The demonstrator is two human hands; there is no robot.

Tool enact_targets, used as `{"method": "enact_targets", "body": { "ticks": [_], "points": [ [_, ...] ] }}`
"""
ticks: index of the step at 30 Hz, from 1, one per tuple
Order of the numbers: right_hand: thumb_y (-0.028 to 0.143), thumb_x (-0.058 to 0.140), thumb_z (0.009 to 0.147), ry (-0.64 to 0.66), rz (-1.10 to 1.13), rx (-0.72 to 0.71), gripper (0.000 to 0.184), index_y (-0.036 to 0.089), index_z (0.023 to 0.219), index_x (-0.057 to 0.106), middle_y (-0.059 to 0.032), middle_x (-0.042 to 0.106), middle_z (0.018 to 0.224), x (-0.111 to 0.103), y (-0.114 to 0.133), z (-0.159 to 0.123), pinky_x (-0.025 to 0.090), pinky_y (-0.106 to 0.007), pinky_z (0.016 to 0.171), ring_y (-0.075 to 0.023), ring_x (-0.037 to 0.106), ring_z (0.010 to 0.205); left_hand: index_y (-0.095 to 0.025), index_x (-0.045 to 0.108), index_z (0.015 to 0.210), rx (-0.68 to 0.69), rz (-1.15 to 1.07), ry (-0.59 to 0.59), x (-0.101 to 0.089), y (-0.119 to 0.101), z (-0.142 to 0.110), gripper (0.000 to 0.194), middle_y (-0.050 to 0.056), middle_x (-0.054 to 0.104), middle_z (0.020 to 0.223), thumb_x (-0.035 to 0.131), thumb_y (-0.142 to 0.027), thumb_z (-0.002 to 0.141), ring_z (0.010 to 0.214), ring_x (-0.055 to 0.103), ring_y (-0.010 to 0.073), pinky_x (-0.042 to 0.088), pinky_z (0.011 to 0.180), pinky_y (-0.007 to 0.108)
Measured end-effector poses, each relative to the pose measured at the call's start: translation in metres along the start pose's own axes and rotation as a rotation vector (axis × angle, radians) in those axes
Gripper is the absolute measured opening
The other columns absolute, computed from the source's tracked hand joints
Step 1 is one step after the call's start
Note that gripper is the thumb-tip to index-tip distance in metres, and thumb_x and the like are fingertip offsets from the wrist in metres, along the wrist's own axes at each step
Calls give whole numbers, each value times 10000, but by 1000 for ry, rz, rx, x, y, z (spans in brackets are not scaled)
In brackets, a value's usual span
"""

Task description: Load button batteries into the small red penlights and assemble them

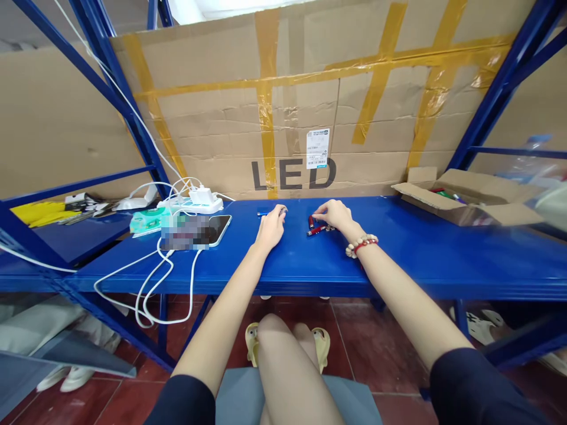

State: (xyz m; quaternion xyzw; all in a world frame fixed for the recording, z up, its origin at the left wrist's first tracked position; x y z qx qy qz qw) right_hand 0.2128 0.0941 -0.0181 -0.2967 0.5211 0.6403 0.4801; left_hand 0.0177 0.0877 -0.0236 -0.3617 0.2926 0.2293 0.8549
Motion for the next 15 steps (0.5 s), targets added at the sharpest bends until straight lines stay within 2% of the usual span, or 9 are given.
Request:
{"method": "enact_targets", "body": {
  "ticks": [6, 10, 15],
  "points": [
    [433, 630, 724, 16, -31, 21, 186, 275, 797, 695, 24, 639, 827, 4, -2, 2, 355, -235, 587, -141, 562, 793, -171, 463, 1071, -40, -16, 12, -1, -2, -2, 234, 26, 561, 833, 301, -237, 915, 739, 519, 118, 366, 704, 227],
    [403, 631, 732, 40, -43, 28, 173, 257, 802, 694, 15, 643, 814, 3, 0, -1, 350, -230, 577, -139, 565, 777, -174, 468, 1064, -35, -27, 46, 0, -4, -4, 238, 25, 553, 796, 293, -241, 916, 714, 517, 122, 373, 678, 224],
    [373, 635, 730, -6, 13, 43, 173, 227, 796, 698, -15, 648, 828, -1, 4, -6, 353, -246, 593, -172, 573, 814, -180, 464, 1081, -43, -45, 56, -1, -4, -6, 259, 45, 576, 930, 281, -262, 918, 813, 543, 146, 397, 739, 254]
  ]
}}
Point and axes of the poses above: each hand's wrist, its own z-axis towards the middle knuckle, its own x-axis out of the palm, y = z × x, the point moved 5 cm from there along z, towards the middle knuckle
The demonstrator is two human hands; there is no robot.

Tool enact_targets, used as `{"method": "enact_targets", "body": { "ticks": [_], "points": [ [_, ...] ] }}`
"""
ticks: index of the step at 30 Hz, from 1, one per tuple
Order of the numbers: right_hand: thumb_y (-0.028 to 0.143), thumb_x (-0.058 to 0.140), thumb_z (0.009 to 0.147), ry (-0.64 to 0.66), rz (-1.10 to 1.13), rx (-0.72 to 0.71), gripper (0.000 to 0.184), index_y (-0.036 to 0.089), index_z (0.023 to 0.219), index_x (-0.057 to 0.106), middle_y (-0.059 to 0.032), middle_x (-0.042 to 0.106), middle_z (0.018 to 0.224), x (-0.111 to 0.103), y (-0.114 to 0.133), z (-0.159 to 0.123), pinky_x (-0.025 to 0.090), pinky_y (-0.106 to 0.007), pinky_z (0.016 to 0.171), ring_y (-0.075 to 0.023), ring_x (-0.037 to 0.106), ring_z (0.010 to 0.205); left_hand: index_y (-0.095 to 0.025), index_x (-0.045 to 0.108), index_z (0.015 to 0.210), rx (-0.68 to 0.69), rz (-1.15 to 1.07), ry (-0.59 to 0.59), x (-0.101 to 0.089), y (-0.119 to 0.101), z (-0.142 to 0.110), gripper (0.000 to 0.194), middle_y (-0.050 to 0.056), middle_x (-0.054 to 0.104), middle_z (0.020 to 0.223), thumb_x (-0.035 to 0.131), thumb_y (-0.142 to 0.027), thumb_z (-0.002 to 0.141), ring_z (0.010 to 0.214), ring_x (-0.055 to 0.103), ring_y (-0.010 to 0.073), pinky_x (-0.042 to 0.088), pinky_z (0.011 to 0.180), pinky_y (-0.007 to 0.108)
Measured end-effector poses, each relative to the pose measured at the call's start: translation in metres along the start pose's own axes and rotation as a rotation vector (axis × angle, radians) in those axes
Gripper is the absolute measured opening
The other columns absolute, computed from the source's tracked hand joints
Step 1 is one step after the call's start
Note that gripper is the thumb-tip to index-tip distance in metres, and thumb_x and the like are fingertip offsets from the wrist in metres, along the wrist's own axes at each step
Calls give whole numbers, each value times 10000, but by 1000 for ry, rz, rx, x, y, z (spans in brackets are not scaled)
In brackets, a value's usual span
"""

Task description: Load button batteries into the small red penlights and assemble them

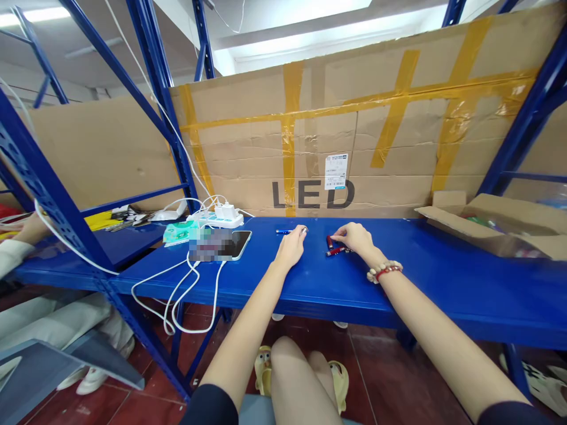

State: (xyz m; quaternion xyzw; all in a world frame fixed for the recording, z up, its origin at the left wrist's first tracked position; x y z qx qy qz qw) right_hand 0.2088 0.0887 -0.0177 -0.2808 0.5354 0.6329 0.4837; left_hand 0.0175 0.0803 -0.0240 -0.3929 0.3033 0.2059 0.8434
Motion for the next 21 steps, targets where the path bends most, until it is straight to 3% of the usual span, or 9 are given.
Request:
{"method": "enact_targets", "body": {
  "ticks": [4, 7, 9, 15, 18, 21],
  "points": [
    [379, 649, 702, -103, 371, -66, 210, 183, 765, 691, -18, 650, 809, -3, 11, 0, 387, -240, 660, -158, 580, 812, -183, 473, 1063, 51, -41, -4, 0, -3, -1, 252, 36, 553, 1058, 280, -257, 918, 965, 519, 147, 387, 845, 264],
    [371, 656, 669, -20, 761, -112, 289, 126, 820, 679, -56, 650, 822, 2, 22, 0, 390, -217, 564, -154, 582, 758, -180, 484, 1055, 74, -43, 5, 2, -3, 0, 254, 34, 545, 1085, 285, -258, 918, 990, 506, 149, 381, 877, 272],
    [382, 667, 633, 40, 902, -152, 348, 103, 840, 670, -77, 646, 845, 3, 29, -1, 383, -208, 525, -153, 577, 747, -171, 493, 1047, 108, -47, 6, 4, -2, 2, 258, 39, 545, 1076, 287, -258, 919, 988, 504, 149, 378, 891, 274],
    [386, 685, 608, 85, 916, -346, 363, 87, 814, 671, -78, 638, 794, 2, 38, -4, 417, -212, 555, -116, 546, 648, -158, 506, 1045, 204, -107, -22, 10, -1, 7, 267, 43, 555, 1049, 289, -257, 927, 994, 501, 141, 358, 929, 270],
    [411, 685, 610, 109, 896, -363, 386, 88, 822, 675, -77, 632, 765, 6, 36, -1, 385, -209, 463, -96, 500, 548, -147, 508, 1070, 233, -123, -29, 11, -3, 8, 279, 49, 555, 1057, 299, -265, 927, 992, 505, 139, 362, 925, 266],
    [406, 688, 608, 117, 919, -380, 376, 94, 818, 679, -80, 632, 774, 8, 34, 2, 391, -201, 468, -108, 520, 593, -137, 524, 1054, 254, -130, -6, 12, -6, 9, 285, 47, 563, 1053, 305, -266, 926, 998, 505, 139, 361, 922, 265]
  ]
}}
Point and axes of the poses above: each hand's wrist, its own z-axis towards the middle knuckle, its own x-axis out of the palm, y = z × x, the point moved 5 cm from there along z, towards the middle knuckle
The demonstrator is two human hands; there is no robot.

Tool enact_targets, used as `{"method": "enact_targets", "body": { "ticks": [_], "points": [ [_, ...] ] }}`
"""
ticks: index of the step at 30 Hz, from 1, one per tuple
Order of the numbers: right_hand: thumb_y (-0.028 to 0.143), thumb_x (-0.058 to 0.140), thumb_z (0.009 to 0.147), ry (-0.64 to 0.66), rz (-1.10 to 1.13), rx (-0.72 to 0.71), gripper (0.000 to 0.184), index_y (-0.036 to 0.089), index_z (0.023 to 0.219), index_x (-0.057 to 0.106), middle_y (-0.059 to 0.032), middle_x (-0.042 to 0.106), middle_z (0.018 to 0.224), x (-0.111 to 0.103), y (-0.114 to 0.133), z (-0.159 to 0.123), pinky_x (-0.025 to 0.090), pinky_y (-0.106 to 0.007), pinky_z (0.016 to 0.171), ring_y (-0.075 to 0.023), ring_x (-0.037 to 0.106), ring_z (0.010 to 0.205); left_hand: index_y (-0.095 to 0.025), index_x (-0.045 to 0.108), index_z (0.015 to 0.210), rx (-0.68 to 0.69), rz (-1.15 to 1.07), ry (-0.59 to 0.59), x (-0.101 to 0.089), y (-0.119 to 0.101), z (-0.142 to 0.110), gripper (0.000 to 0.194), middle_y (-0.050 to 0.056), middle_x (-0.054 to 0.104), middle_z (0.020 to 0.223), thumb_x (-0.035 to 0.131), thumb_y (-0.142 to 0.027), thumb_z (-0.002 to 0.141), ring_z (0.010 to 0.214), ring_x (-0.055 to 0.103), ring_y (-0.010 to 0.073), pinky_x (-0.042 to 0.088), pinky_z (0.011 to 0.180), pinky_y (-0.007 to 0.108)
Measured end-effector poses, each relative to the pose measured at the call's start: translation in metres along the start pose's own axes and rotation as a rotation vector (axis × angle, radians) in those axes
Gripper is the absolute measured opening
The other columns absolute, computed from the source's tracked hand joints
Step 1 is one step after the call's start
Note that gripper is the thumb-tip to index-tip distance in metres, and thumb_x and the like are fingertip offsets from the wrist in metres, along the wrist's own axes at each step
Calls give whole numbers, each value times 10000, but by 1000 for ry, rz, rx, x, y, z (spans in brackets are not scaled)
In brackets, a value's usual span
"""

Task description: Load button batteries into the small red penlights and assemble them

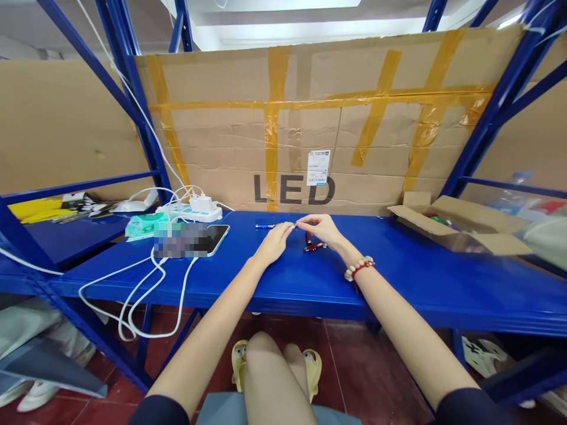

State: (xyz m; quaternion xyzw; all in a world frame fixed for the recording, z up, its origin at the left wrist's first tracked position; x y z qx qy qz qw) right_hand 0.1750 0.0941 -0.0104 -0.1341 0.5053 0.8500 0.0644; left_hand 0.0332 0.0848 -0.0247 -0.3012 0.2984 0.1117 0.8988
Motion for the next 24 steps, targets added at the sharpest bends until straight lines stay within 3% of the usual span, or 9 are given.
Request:
{"method": "enact_targets", "body": {
  "ticks": [3, 10, 19, 24],
  "points": [
    [407, 683, 606, 46, 21, 51, 381, 92, 822, 681, -85, 632, 784, 0, -3, 0, 365, -185, 447, -118, 531, 637, -126, 537, 1032, 9, -2, 5, 0, -2, 1, 280, 47, 578, 1026, 325, -272, 920, 966, 525, 140, 381, 891, 259],
    [352, 709, 520, 84, -10, 159, 387, 72, 785, 677, -52, 608, 692, -4, -2, -3, 336, -177, 443, -68, 451, 534, -98, 576, 1039, 29, 56, -36, -1, -9, 0, 278, 68, 597, 1048, 376, -227, 895, 972, 550, 139, 399, 894, 238],
    [357, 727, 511, 70, -130, 136, 396, 73, 784, 687, -42, 589, 680, -3, 4, -5, 347, -192, 486, -63, 432, 537, -97, 605, 1058, 95, 157, -70, -5, -11, -2, 285, 73, 611, 1020, 409, -189, 872, 925, 562, 146, 421, 857, 252],
    [381, 731, 552, 135, -21, 360, 467, 119, 935, 676, 11, 470, 591, 2, -3, -14, 213, -181, 405, -27, 292, 468, -90, 618, 1047, 135, 185, -94, -9, -15, -2, 281, 64, 600, 815, 422, -151, 855, 732, 542, 125, 428, 693, 222]
  ]
}}
Point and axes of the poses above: each hand's wrist, its own z-axis towards the middle knuckle, its own x-axis out of the palm, y = z × x, the point moved 5 cm from there along z, towards the middle knuckle
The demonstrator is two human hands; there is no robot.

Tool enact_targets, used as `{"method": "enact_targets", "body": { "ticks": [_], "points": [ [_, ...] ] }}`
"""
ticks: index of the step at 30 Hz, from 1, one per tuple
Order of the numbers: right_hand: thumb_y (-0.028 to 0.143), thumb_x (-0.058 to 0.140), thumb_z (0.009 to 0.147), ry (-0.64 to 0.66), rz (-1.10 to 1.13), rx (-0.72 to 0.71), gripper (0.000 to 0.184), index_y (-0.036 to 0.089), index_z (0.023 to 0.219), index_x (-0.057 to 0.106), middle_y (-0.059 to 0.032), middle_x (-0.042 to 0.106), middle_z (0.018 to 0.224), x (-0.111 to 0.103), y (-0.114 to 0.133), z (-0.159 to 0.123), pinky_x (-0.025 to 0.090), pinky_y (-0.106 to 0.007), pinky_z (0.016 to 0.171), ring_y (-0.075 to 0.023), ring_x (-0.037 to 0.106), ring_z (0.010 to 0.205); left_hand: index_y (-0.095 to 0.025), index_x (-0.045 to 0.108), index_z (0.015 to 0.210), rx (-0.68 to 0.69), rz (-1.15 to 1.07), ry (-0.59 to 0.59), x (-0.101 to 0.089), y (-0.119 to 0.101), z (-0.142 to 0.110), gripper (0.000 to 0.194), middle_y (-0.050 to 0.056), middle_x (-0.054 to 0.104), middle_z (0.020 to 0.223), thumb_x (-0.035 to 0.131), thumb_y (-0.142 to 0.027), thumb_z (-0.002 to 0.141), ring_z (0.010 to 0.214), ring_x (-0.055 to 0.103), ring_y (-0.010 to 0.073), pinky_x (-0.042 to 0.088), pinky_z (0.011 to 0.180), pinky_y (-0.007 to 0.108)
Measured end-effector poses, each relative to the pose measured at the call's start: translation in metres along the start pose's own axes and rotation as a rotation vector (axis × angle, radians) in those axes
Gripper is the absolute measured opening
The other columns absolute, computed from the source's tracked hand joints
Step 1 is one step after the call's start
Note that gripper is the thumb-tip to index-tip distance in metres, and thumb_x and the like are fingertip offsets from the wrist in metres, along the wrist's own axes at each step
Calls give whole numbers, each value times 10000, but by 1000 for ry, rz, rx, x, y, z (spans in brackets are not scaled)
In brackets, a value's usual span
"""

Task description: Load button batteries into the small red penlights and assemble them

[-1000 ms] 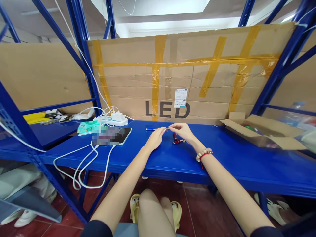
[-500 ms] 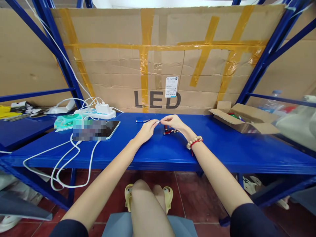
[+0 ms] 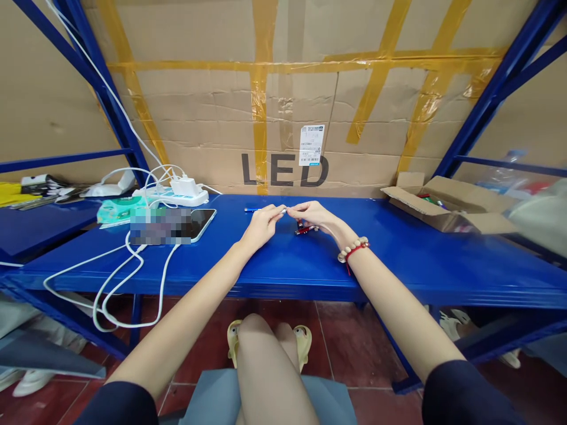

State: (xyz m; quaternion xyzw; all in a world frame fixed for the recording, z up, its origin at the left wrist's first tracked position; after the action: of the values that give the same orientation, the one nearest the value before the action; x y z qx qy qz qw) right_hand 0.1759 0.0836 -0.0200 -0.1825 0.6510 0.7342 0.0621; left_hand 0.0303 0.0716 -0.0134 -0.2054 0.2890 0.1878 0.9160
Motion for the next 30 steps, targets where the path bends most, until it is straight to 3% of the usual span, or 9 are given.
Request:
{"method": "enact_targets", "body": {
  "ticks": [5, 11, 16, 19, 23, 26, 30],
  "points": [
    [362, 761, 519, 37, 95, 126, 443, 138, 890, 672, -7, 479, 659, 6, -2, -4, 264, -156, 428, -47, 383, 563, -120, 606, 1066, -46, -1, 66, 4, 2, 0, 287, 61, 594, 833, 409, -154, 861, 745, 533, 130, 421, 716, 233],
    [380, 796, 436, 6, 139, 152, 474, 125, 808, 650, -17, 499, 695, 6, -1, -3, 271, -146, 423, -60, 422, 608, -146, 606, 1046, -71, -103, 67, 9, 6, -2, 261, 47, 609, 1019, 438, -229, 865, 928, 552, 149, 399, 860, 246],
    [499, 737, 509, 0, -2, 87, 494, 109, 797, 638, 0, 479, 599, 7, -5, 3, 213, -159, 385, -34, 342, 471, -155, 616, 985, -161, -133, 78, 9, 11, -4, 243, 18, 616, 1020, 409, -223, 876, 963, 550, 137, 378, 907, 241],
    [499, 728, 515, -100, -30, -48, 499, 84, 776, 635, -21, 519, 608, 5, 1, 5, 279, -171, 399, -47, 378, 473, -170, 599, 1000, -313, -74, 67, 6, 18, -5, 240, 17, 605, 1037, 412, -247, 871, 969, 545, 160, 393, 873, 267],
    [491, 692, 574, -165, -3, -285, 514, 92, 895, 645, -77, 599, 783, 3, 16, 2, 370, -207, 451, -78, 457, 519, -155, 597, 938, -414, -194, 29, 1, 21, -4, 233, 13, 618, 958, 381, -224, 881, 907, 549, 141, 393, 818, 246],
    [464, 672, 618, -146, -65, -442, 435, 108, 868, 670, -93, 593, 880, 0, 26, 1, 405, -230, 503, -88, 491, 550, -123, 592, 894, -395, -270, 60, 1, 17, 2, 214, 29, 614, 932, 389, -189, 869, 872, 541, 132, 380, 812, 236],
    [426, 644, 680, -94, -270, -617, 279, 161, 742, 703, -77, 589, 810, -6, 35, 1, 415, -247, 576, -118, 519, 631, -110, 592, 901, -301, -334, 199, 5, 6, 12, 229, 40, 604, 908, 396, -224, 864, 849, 527, 136, 376, 786, 236]
  ]
}}
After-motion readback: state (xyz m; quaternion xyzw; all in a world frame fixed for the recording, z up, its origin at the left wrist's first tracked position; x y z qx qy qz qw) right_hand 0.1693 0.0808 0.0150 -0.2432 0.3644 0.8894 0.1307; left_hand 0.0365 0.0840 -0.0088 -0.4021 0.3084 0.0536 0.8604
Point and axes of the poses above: each hand's wrist, its own z-axis towards the middle knuckle, its own x-axis out of the palm, y = z × x, the point moved 5 cm from there along z, towards the middle knuckle
